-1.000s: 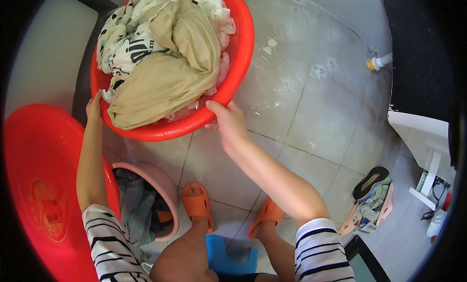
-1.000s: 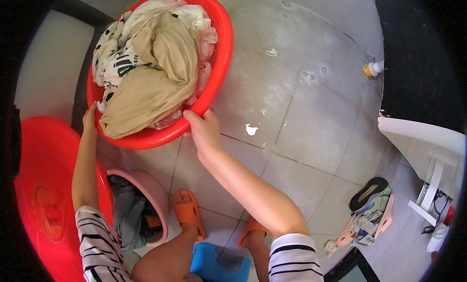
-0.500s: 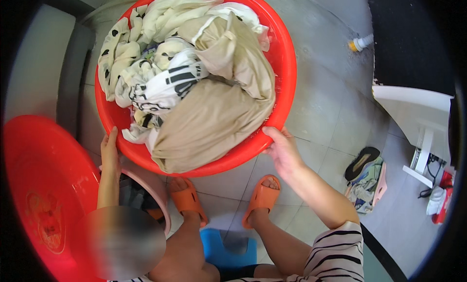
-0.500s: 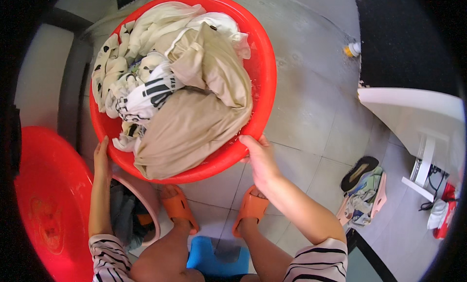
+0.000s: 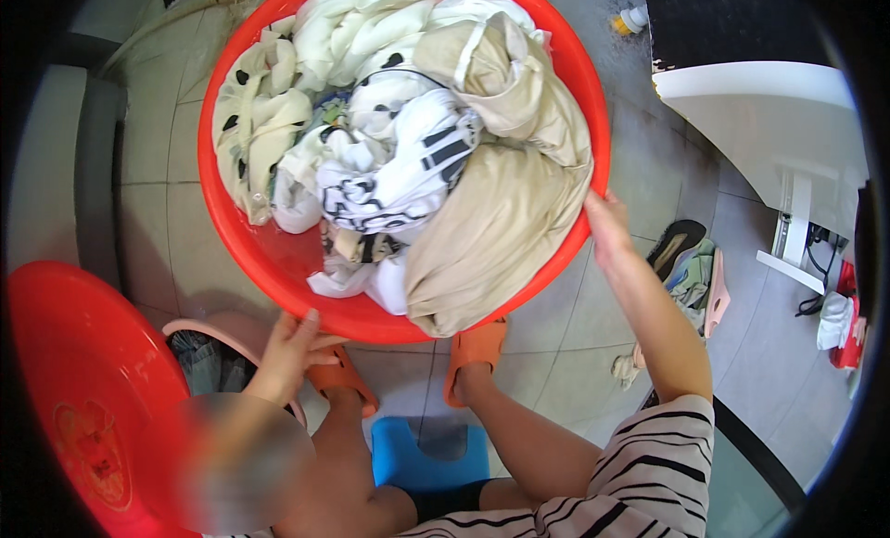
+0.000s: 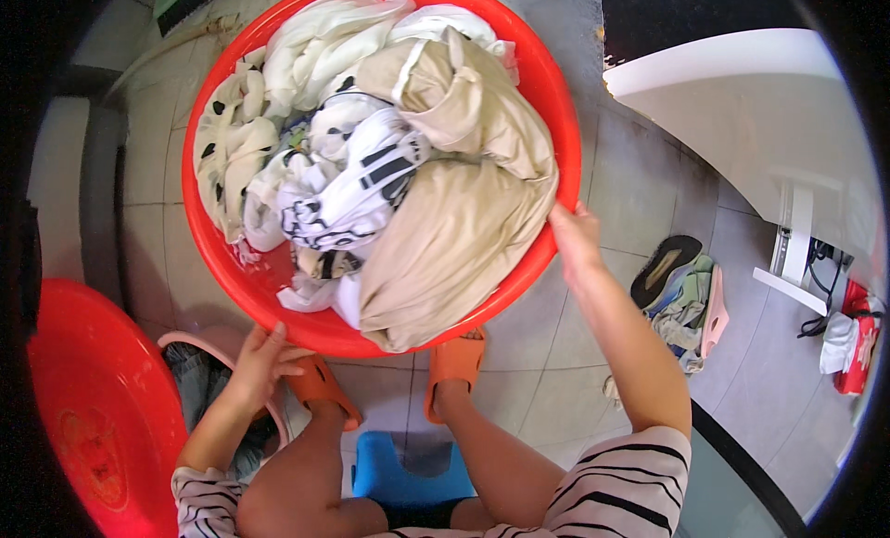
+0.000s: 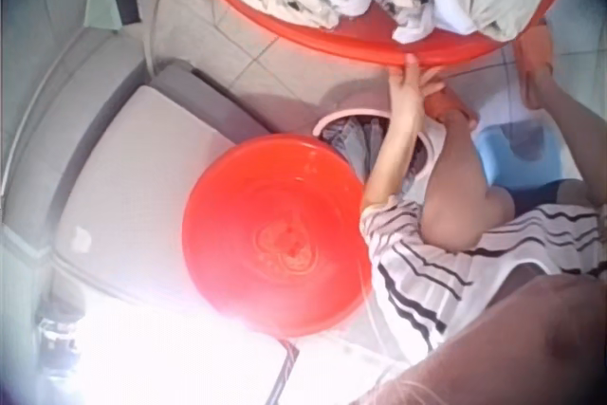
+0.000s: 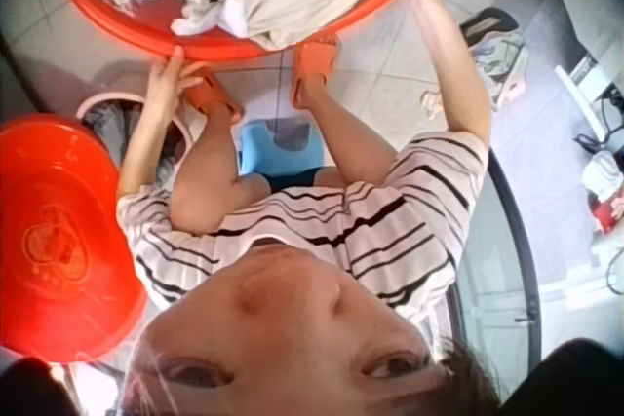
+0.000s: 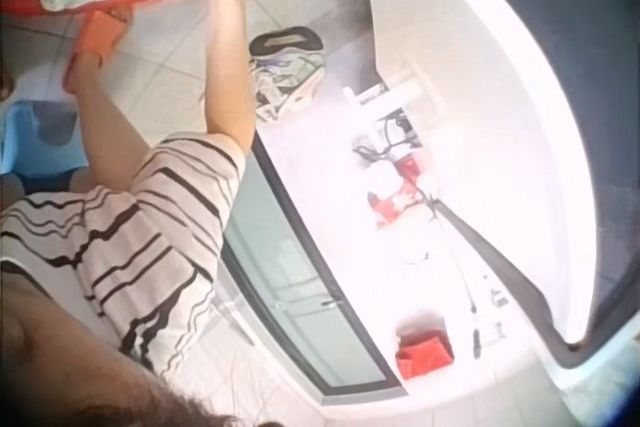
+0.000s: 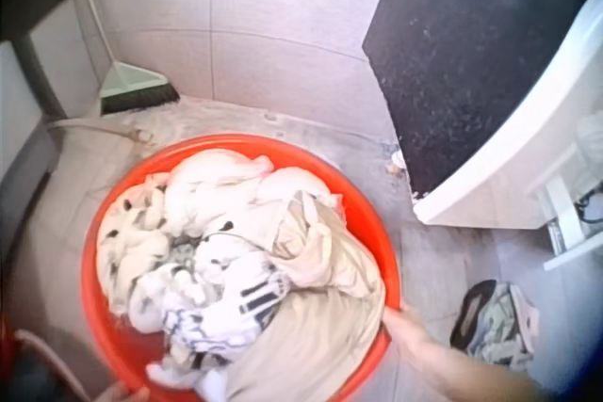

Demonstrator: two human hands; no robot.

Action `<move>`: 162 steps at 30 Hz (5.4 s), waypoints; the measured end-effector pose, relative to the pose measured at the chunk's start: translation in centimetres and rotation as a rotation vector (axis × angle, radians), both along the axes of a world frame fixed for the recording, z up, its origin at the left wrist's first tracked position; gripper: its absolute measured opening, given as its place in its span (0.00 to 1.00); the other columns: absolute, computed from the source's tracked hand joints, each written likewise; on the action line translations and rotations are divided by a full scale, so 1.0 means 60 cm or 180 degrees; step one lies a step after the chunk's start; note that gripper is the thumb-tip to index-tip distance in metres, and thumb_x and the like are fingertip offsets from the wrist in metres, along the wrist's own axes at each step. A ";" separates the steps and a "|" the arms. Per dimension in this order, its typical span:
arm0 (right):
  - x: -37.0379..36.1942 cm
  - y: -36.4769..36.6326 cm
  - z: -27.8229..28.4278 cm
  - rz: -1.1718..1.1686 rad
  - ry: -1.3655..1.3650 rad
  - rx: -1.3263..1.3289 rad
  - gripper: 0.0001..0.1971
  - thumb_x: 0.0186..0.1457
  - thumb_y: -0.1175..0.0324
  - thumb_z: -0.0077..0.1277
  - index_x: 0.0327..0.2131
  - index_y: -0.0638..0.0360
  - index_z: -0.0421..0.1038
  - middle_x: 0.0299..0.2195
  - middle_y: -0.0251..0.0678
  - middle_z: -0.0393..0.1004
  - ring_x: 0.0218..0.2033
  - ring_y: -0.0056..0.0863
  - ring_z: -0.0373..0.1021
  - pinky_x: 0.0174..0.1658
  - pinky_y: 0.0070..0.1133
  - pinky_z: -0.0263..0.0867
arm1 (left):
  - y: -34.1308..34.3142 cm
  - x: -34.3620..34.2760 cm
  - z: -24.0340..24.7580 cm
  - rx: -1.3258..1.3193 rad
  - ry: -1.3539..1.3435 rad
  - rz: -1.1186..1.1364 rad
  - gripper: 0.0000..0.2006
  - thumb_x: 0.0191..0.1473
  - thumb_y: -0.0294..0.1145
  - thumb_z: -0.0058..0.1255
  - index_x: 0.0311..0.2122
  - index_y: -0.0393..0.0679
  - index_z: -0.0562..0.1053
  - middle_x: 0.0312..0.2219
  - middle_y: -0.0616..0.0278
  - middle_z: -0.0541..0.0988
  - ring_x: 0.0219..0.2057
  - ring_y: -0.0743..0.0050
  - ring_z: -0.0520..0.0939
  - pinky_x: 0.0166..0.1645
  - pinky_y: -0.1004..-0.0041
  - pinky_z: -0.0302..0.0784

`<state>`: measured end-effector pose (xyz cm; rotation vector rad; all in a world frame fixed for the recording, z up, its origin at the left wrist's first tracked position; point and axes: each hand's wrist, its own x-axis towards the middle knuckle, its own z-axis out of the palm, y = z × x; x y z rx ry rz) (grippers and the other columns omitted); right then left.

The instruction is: The person washes a pair of blue jeans by hand in a red basin filled with soapy water, scrubbing and rinsing the fabric. After wringing out the jeans and placing them in a separate container, the person pours out the soapy water and refills the basin with fresh water from a shower hose to prepare for the next load.

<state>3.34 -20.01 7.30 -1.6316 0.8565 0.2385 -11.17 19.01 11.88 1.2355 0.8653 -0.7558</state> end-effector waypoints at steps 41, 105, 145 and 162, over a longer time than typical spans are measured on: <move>0.087 -0.025 -0.101 0.0225 -0.0487 -0.1197 0.10 0.49 0.72 0.50 0.36 0.64 0.72 0.31 0.33 0.76 0.30 0.19 0.68 0.36 0.19 0.65 | 0.105 0.139 -0.055 0.0380 -0.0573 0.1146 0.19 0.61 0.44 0.37 0.52 0.44 0.62 0.38 0.66 0.74 0.33 0.80 0.74 0.35 0.77 0.70; -0.032 0.896 0.239 0.1032 0.1985 0.1959 0.31 0.57 0.54 0.43 0.57 0.64 0.48 0.55 0.52 0.53 0.58 0.43 0.51 0.60 0.32 0.48 | 0.596 0.093 0.345 0.1599 -0.4202 0.3503 0.07 0.52 0.20 0.46 0.38 0.36 0.67 0.35 0.62 0.74 0.35 0.80 0.73 0.43 0.78 0.68; 0.042 0.797 0.126 0.0703 0.1285 0.2350 0.28 0.58 0.59 0.41 0.58 0.60 0.48 0.56 0.47 0.57 0.57 0.39 0.55 0.58 0.30 0.53 | 0.460 0.197 -0.088 0.0053 -0.0412 0.3120 0.20 0.53 0.44 0.43 0.50 0.51 0.61 0.41 0.67 0.65 0.43 0.71 0.63 0.52 0.63 0.55; 0.217 0.727 0.231 -0.0183 -0.1144 0.3022 0.30 0.60 0.52 0.33 0.61 0.58 0.47 0.62 0.43 0.43 0.65 0.34 0.32 0.64 0.29 0.23 | 0.240 0.481 0.097 -0.0622 -0.0800 0.1435 0.25 0.59 0.49 0.30 0.59 0.51 0.58 0.58 0.58 0.57 0.60 0.67 0.52 0.64 0.63 0.36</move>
